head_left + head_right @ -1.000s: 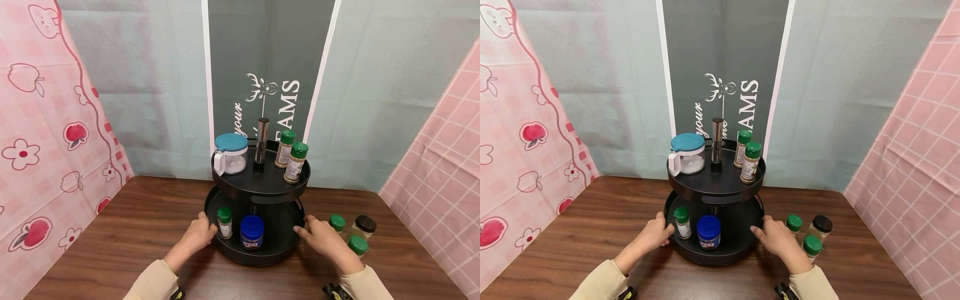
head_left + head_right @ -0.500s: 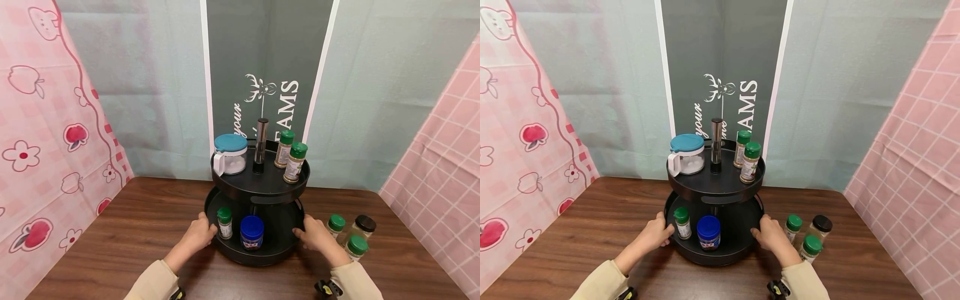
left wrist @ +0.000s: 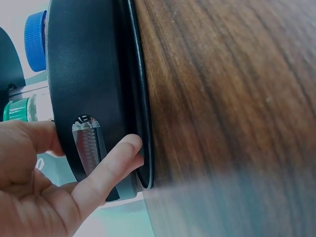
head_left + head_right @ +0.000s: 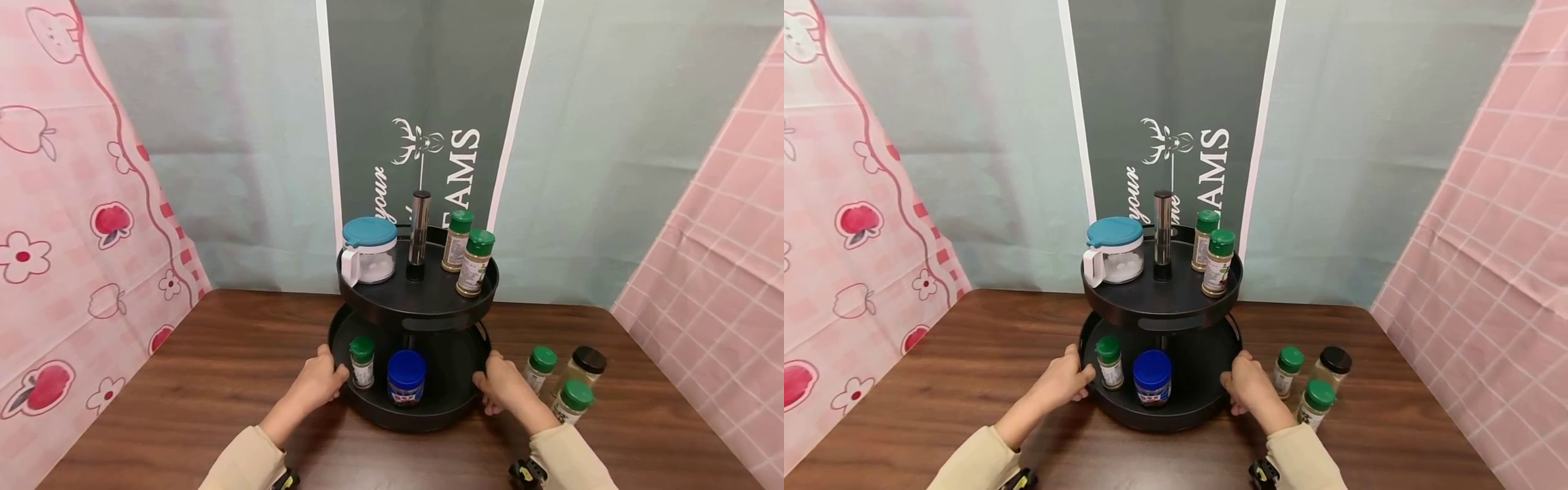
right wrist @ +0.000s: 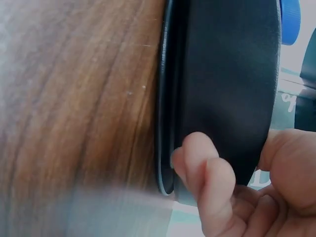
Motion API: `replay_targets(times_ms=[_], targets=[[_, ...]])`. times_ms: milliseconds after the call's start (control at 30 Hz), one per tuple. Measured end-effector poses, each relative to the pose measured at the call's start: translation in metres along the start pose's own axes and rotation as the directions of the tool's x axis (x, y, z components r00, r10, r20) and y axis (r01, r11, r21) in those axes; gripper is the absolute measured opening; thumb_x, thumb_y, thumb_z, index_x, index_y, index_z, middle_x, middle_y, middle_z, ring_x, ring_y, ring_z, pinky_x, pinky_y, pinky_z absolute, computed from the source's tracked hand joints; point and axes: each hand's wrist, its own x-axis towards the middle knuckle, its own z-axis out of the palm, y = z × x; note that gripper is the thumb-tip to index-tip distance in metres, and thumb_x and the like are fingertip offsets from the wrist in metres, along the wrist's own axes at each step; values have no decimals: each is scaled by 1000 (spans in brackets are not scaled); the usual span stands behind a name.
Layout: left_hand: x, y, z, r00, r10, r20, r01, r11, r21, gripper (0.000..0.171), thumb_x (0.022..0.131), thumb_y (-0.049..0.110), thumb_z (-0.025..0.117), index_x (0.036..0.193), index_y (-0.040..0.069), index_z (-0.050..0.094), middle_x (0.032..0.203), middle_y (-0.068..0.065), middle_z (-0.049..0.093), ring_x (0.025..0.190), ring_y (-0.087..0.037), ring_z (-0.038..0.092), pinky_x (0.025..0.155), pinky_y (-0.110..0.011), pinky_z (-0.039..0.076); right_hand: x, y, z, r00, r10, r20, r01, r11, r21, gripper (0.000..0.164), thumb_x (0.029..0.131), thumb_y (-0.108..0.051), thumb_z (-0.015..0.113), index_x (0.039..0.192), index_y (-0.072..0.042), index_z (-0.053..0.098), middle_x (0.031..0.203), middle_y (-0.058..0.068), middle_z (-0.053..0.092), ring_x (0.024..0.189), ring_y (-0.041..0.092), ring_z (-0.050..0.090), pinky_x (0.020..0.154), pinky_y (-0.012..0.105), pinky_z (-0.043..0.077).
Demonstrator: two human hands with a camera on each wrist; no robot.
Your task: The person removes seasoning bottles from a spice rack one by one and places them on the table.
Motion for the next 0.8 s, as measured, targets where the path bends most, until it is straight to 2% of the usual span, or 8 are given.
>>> replay_targets(times_ms=[267, 500, 667, 733, 800], targets=[[-1, 1, -1, 1000, -10, 21, 10, 1000, 3, 48, 81, 12, 50, 115, -17, 32, 46, -3, 51, 39, -13, 49, 44, -29, 44, -1, -1, 3, 1000, 1, -23, -1, 1000, -30, 48, 87, -8, 47, 120, 20, 27, 52, 10, 53, 38, 19, 53, 42, 32, 49], [-1, 1, -4, 999, 24, 30, -24, 1000, 10, 43, 80, 10, 50, 111, -16, 34, 46, -3, 52, 39, -13, 50, 43, -29, 44, -2, -1, 4, 999, -7, -43, 5, 999, -49, 46, 86, -8, 46, 119, 20, 29, 50, 10, 53, 38, 18, 52, 41, 32, 49], [-2, 2, -11, 995, 39, 94, -41, 999, 19, 33, 82, 12, 52, 102, -11, 39, 52, -5, 54, 41, -14, 51, 43, -30, 45, -3, 0, 4, 999, -9, -36, 7, 999, -47, 45, 87, -8, 44, 119, 21, 29, 50, 10, 53, 38, 19, 52, 41, 32, 49], [-2, 2, -15, 992, 47, 114, -52, 998, 46, 29, 82, 15, 56, 97, -7, 43, 57, -7, 56, 47, -16, 53, 48, -32, 46, -2, 0, 5, 999, -9, -34, 8, 999, -40, 46, 88, -8, 44, 121, 21, 28, 50, 10, 53, 38, 19, 52, 41, 32, 49], [-1, 1, -21, 990, 70, 126, -82, 992, 95, 30, 81, 20, 59, 94, -4, 48, 69, -9, 59, 59, -20, 57, 56, -37, 49, -2, 0, 5, 999, -11, -33, 10, 999, -35, 47, 88, -8, 44, 122, 21, 27, 50, 10, 53, 38, 19, 52, 41, 32, 49]])
